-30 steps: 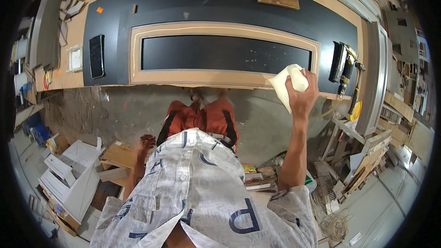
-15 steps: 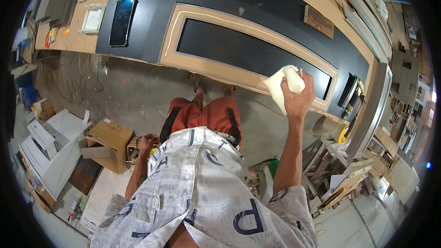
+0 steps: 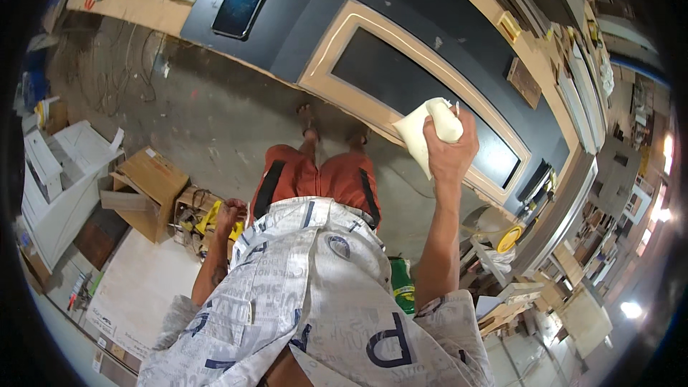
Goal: The recorder assembles and nails wood frame components using a hammer and a pneumatic nail gun in a wood manufacturing environment.
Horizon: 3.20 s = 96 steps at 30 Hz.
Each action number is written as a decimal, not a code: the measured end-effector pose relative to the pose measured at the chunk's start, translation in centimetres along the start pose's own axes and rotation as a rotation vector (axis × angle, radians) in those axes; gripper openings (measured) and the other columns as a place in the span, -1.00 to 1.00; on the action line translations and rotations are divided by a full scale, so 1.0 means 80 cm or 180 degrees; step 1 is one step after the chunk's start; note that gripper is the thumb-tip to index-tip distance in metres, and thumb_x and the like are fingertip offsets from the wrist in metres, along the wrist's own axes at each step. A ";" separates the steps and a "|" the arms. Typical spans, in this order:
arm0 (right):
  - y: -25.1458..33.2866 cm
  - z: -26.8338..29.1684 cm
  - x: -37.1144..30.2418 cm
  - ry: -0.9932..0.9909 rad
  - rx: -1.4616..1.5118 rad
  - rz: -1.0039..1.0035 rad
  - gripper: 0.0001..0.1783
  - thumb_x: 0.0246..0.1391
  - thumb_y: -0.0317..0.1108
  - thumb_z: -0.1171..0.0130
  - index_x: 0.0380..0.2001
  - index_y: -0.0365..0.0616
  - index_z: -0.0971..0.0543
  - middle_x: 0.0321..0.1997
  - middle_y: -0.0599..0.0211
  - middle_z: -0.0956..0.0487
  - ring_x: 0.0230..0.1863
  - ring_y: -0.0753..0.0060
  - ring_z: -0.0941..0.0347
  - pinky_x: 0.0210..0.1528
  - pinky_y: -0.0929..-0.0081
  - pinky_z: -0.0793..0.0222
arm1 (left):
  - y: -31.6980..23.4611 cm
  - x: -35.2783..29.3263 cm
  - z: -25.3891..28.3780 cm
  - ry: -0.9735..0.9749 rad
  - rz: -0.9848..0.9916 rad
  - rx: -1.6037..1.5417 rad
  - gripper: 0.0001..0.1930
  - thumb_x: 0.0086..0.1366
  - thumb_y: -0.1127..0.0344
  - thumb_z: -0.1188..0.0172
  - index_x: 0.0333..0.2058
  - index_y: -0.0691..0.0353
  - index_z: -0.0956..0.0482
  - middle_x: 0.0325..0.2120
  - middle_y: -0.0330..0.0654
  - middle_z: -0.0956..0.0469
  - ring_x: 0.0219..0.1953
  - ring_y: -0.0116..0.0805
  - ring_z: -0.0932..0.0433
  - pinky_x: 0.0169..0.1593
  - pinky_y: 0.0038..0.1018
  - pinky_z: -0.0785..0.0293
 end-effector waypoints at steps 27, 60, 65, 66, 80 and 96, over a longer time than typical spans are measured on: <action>0.136 -0.137 0.061 0.1053 0.0091 0.0797 -0.61 -0.06 -0.30 -0.45 -0.18 -0.22 -0.58 -0.29 0.28 -0.65 -0.27 0.48 -0.56 -0.14 0.47 -0.48 | 0.034 -0.032 -0.066 -0.0785 0.0700 -0.0280 -0.85 0.16 0.43 -0.04 -0.37 0.22 -0.61 -0.48 -0.24 -0.64 -0.49 -0.45 -0.60 -0.39 -0.51 -0.49; 0.108 -0.048 0.104 0.2451 0.5506 -0.1836 -0.36 0.24 0.14 -0.06 0.14 -0.16 -0.46 0.07 -0.04 -0.57 -0.15 0.02 -0.63 -0.40 0.19 -0.64 | -0.310 -0.040 -0.151 -0.0333 -0.1348 0.0096 -0.70 0.43 0.14 -0.19 -0.14 0.29 -0.65 -0.44 -0.29 -0.60 -0.37 -0.51 -0.55 -0.29 -0.54 -0.45; 0.105 -0.092 0.004 0.3741 0.6282 -0.3589 -0.16 0.22 0.41 0.09 0.20 -0.13 -0.43 0.02 -0.06 -0.59 -0.23 -0.19 -0.62 -0.59 0.09 -0.63 | -0.424 -0.058 -0.280 0.1015 -0.1440 -0.1017 -0.53 0.51 -0.01 -0.03 0.10 0.31 -0.50 -0.20 -0.17 -0.62 -0.13 -0.43 -0.60 -0.04 -0.50 -0.54; 0.110 -0.100 -0.012 0.4008 0.6370 -0.3583 -0.16 0.24 0.40 0.12 0.22 -0.14 -0.42 -0.01 -0.08 -0.61 -0.23 -0.23 -0.62 -0.55 0.04 -0.66 | -0.439 -0.066 -0.297 0.1130 -0.1296 -0.1156 -0.47 0.52 -0.06 0.02 0.14 0.32 -0.46 -0.16 -0.15 -0.63 -0.11 -0.39 -0.61 -0.01 -0.49 -0.55; 0.279 -0.228 0.051 0.4424 0.4750 -0.2463 -0.06 0.25 0.49 0.30 0.34 -0.07 -0.31 0.18 0.09 -0.56 0.12 -0.01 -0.57 -0.08 -0.15 -0.65 | -0.599 -0.016 -0.169 0.0092 -0.2279 -0.0897 -0.58 0.48 0.14 -0.12 0.09 0.40 -0.49 -0.08 -0.18 -0.62 -0.06 -0.50 -0.58 0.04 -0.56 -0.49; 0.368 -0.396 0.162 0.3276 0.3238 -0.2002 0.01 0.30 0.46 0.40 0.41 -0.27 -0.12 0.26 -0.15 -0.44 0.18 -0.11 -0.51 0.09 -0.03 -0.56 | -0.759 0.158 0.005 -0.1630 -0.3693 0.2524 -0.78 0.30 0.40 -0.10 -0.12 0.24 -0.61 -0.32 0.05 -0.60 -0.12 0.06 -0.60 -0.07 0.01 -0.47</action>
Point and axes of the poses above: each hand's wrist, its own x-axis towards the middle knuckle, its own z-axis out of the back of the hand, y = z × x, the point moved 1 cm from there along x, towards the middle knuckle
